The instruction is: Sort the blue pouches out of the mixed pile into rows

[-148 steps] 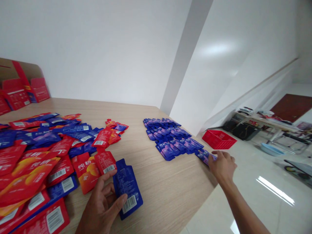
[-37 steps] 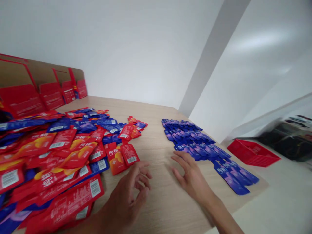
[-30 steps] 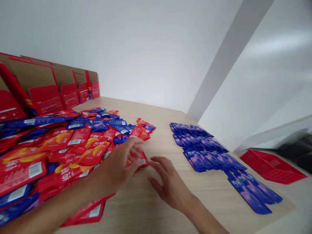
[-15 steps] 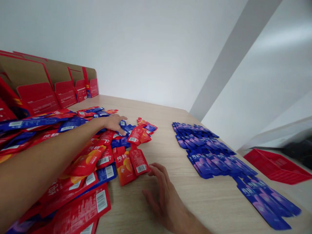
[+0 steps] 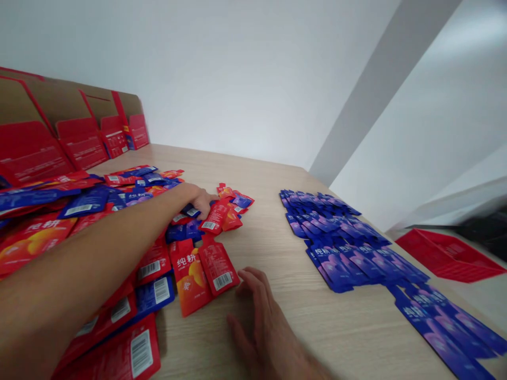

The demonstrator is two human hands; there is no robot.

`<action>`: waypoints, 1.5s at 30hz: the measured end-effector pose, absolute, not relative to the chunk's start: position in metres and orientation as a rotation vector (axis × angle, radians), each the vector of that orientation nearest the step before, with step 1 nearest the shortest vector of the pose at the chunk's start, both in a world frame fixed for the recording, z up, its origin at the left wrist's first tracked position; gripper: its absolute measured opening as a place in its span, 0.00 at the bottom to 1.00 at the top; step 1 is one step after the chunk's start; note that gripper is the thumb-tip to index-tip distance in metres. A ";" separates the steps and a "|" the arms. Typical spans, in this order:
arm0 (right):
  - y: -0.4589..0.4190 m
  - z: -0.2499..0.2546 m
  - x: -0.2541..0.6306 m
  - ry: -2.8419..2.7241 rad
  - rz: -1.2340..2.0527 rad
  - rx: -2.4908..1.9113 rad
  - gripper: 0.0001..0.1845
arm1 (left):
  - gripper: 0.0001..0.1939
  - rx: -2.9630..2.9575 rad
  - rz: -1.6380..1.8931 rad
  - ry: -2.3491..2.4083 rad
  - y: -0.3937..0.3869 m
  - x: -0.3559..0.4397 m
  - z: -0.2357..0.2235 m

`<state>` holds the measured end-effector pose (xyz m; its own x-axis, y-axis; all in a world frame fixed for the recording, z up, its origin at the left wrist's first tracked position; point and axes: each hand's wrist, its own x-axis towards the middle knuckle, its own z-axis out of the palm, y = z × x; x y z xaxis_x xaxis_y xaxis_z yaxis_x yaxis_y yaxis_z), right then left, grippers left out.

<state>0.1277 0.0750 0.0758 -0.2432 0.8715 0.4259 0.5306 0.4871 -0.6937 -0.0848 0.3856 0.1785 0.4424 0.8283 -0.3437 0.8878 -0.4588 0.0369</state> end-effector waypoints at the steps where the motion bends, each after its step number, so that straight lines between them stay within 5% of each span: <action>1: 0.075 0.078 0.128 -1.928 0.541 -1.170 0.45 | 0.24 2.484 -0.468 1.500 0.384 -0.084 0.179; 18: 0.078 0.097 0.132 -1.983 0.636 -1.207 0.39 | 0.21 2.817 -0.312 1.456 0.367 -0.098 0.180; 35: 0.080 0.100 0.127 -2.061 0.566 -1.201 0.33 | 0.16 2.174 1.361 1.513 0.315 -0.144 0.271; 41: 0.080 0.099 0.133 -1.832 0.590 -1.212 0.31 | 0.25 1.538 1.395 1.304 0.224 -0.100 0.239; 45: 0.071 0.109 0.137 -1.780 0.412 -1.233 0.41 | 0.29 1.200 1.202 1.204 0.155 -0.071 0.191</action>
<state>0.1369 0.0710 0.1095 -0.0935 0.8696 0.4848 0.5683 0.4464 -0.6912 -0.0709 0.1549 0.1906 0.0054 0.9999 -0.0088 -0.0077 0.0088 0.9999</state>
